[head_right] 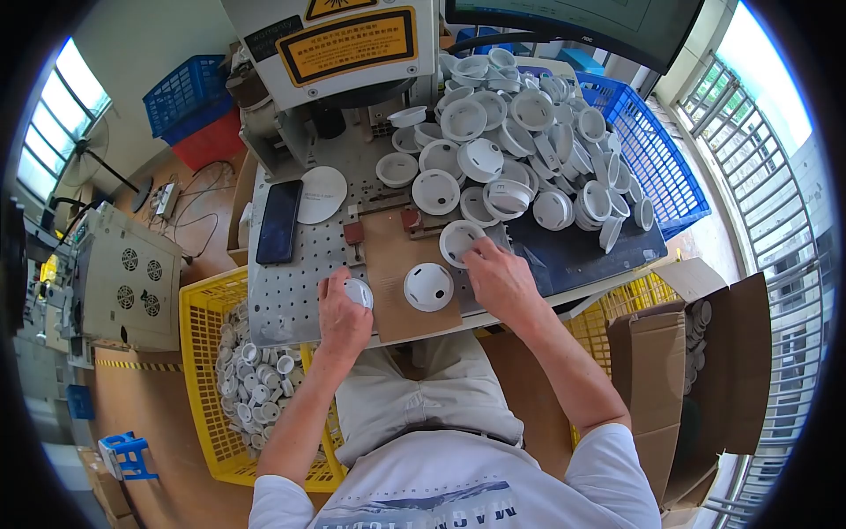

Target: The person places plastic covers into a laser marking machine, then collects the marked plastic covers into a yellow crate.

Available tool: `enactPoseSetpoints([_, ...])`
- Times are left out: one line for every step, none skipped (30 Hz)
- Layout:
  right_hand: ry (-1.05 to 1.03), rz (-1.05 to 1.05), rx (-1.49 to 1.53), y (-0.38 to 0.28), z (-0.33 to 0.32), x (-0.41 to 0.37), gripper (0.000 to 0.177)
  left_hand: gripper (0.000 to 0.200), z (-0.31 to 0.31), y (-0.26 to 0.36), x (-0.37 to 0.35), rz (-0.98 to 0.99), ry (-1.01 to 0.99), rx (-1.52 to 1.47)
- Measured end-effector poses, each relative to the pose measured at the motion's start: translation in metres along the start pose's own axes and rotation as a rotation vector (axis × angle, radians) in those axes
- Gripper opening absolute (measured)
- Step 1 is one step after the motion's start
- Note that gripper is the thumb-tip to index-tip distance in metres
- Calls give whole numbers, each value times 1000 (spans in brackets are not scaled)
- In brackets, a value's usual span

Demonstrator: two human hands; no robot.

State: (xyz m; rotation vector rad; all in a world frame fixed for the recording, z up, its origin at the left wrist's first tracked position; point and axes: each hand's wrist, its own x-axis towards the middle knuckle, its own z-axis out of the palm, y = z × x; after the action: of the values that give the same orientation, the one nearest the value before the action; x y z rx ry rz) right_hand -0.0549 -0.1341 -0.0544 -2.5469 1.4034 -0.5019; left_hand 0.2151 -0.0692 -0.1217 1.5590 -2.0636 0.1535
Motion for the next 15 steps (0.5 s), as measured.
enactPoseSetpoints([-2,0,0,6,-1,-4,11,5,1,0,0,3,-13,12])
enactPoseSetpoints([2,3,-26,12,-4,-7,14,5,0,0,1,3,-14,9])
enactPoseSetpoints([7,9,-52,15,-5,-10,18,5,-3,1,1,8,-12,14])
enactPoseSetpoints([7,17,-54,15,-7,-14,18,5,-4,3,2,16,-10,17])
enactPoseSetpoints([34,58,-68,7,-14,-14,23,5,-3,2,3,22,-11,13])
enactPoseSetpoints([60,95,-82,-1,-21,-13,29,5,-1,2,2,13,1,13])
enactPoseSetpoints([57,96,-81,-12,-28,-11,29,5,0,2,1,0,11,15])
enactPoseSetpoints([-7,-6,46,-25,-33,-9,33,5,-1,3,1,-2,9,15])
enactPoseSetpoints([-70,-108,174,-34,-34,-6,38,5,-4,4,2,-14,-7,4])
enactPoseSetpoints([-93,-174,210,-37,-25,-4,39,5,-6,5,3,-26,-22,-6])
enactPoseSetpoints([-92,-178,212,-41,-15,0,39,5,-6,3,1,-28,-20,-1])
enactPoseSetpoints([-128,-151,221,-43,-5,4,39,5,-5,0,-1,-47,-32,-14])
enactPoseSetpoints([-165,-125,230,-47,6,9,40,5,-5,-3,-3,-67,-43,-26])
enactPoseSetpoints([-97,-155,223,-52,17,14,38,5,-8,-6,-5,-74,-42,-21])
enactPoseSetpoints([-99,-160,227,-58,25,20,38,6,-11,-9,-8,-84,-5,-14])
